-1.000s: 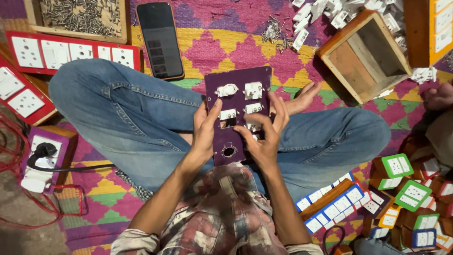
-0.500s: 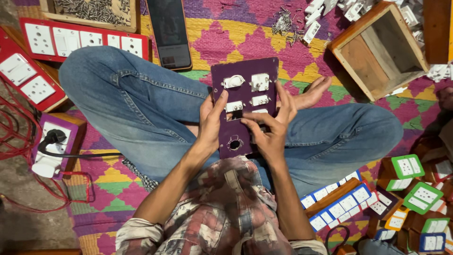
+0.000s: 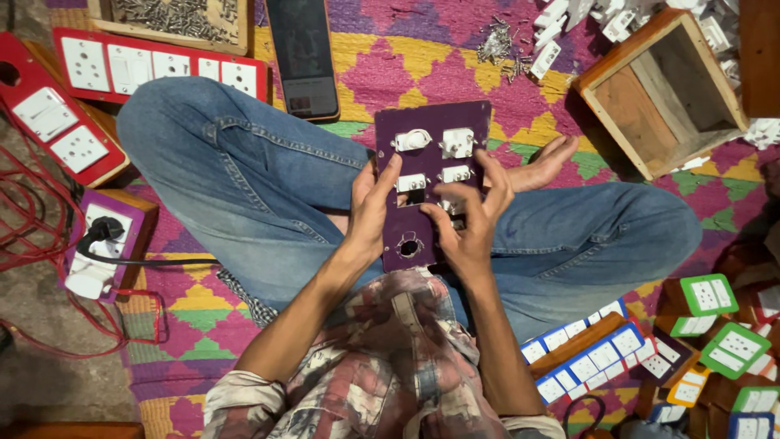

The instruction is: The person sits on the floor and assembles a purple electrical switchboard by inserting white switches and sockets into pre-cut slots. They pick up screws from a nearby pile and secure the components, then flip the board to check alignment and continue fastening.

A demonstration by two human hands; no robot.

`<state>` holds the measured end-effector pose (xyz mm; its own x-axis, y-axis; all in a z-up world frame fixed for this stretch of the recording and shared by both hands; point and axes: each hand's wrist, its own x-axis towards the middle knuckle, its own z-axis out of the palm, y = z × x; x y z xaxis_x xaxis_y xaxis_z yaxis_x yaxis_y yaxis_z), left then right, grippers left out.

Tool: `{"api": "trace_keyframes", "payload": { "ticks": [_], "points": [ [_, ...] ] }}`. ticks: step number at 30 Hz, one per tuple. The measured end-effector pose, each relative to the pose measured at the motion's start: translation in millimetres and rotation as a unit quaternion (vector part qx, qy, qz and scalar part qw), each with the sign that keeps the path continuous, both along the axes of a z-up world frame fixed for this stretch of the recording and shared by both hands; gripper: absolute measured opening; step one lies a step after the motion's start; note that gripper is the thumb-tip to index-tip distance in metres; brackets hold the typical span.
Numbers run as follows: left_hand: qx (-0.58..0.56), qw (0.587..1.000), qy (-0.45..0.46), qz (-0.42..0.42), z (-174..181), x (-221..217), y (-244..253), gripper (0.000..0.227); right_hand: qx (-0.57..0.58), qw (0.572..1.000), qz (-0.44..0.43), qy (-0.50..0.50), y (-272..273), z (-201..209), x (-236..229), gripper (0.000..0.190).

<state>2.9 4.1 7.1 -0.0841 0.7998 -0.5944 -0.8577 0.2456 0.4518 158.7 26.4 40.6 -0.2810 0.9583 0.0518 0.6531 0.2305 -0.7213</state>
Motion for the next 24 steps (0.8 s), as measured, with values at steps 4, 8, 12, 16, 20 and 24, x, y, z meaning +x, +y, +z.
{"api": "trace_keyframes", "payload": {
  "ticks": [4,8,12,16,20,24],
  "points": [
    [-0.012,1.0,0.003,0.004,-0.4,0.2,-2.4,0.034,0.019,0.999,0.027,-0.041,-1.8,0.7,-0.3,0.04],
    [0.015,1.0,-0.019,0.014,-0.5,1.0,-2.9,0.033,0.024,0.999,0.023,-0.025,0.4,1.9,-0.3,0.036],
    [0.005,1.0,0.005,0.018,5.0,0.2,-3.3,0.033,0.035,0.999,0.005,-0.01,-0.2,3.7,-1.2,0.039],
    [0.048,0.986,0.157,0.035,27.9,2.7,-3.2,0.028,-0.001,0.998,-0.018,0.064,-5.2,12.3,3.6,0.064],
    [0.23,0.879,0.415,0.04,68.6,16.4,-5.1,0.035,-0.128,0.939,-0.009,0.32,-22.9,31.0,26.8,0.08],
    [0.408,0.617,0.672,-0.044,98.3,23.8,8.8,0.028,-0.124,0.972,-0.078,0.185,-30.7,42.9,55.9,0.068]
  ]
}}
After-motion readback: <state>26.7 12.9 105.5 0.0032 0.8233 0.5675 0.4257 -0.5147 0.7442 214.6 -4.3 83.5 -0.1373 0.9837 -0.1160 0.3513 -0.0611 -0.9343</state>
